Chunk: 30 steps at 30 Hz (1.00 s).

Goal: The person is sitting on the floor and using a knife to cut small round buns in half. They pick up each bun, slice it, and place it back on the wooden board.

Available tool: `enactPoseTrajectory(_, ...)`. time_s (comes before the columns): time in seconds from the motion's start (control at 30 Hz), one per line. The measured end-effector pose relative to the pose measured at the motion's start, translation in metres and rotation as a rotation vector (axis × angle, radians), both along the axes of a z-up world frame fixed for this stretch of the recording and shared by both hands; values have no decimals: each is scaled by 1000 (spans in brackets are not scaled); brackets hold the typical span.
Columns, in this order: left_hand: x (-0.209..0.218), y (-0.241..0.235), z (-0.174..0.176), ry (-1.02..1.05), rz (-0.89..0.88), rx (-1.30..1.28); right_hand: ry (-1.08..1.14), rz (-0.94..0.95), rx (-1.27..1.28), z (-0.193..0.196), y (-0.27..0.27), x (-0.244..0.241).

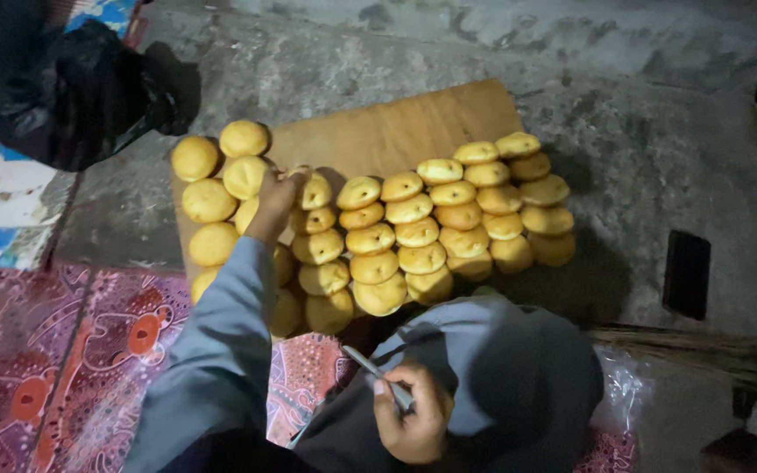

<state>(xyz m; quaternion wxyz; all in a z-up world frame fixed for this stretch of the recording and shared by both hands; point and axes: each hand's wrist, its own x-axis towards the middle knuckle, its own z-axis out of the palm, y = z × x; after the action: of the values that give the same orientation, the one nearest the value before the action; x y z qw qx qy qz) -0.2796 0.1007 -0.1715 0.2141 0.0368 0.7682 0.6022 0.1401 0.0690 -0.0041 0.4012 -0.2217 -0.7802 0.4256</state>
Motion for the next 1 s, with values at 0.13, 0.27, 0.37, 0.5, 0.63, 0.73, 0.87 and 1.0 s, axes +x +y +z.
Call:
enactPoseTrajectory(0.13, -17, 4, -41, 202, -211, -362, 8, -31, -45, -4, 9, -6)
enactPoseTrajectory(0.27, -18, 1, -55, 293, -303, -368, -2, -52, 31, -3, 16, -11)
enactPoseTrajectory(0.37, 4, -9, -51, 1, -172, -96, 18, -59, -21, -3, 15, -10)
enactPoseTrajectory(0.5, 36, -23, -24, 316, -353, -112, -7, 10, 5, 0, 16, -8)
enactPoseTrajectory(0.63, 52, -27, -3, 404, -437, -192, -29, 34, -31, 3, 11, -7)
enactPoseTrajectory(0.73, 60, -30, 1, 275, -406, -157, -18, 24, 4, 6, 12, -8)
enactPoseTrajectory(0.87, 66, -34, -3, 277, -444, -64, -26, 24, -40, 9, 14, -6)
enactPoseTrajectory(1.0, 70, -42, -2, 284, -473, -36, -23, 37, -23, 9, 13, -4)
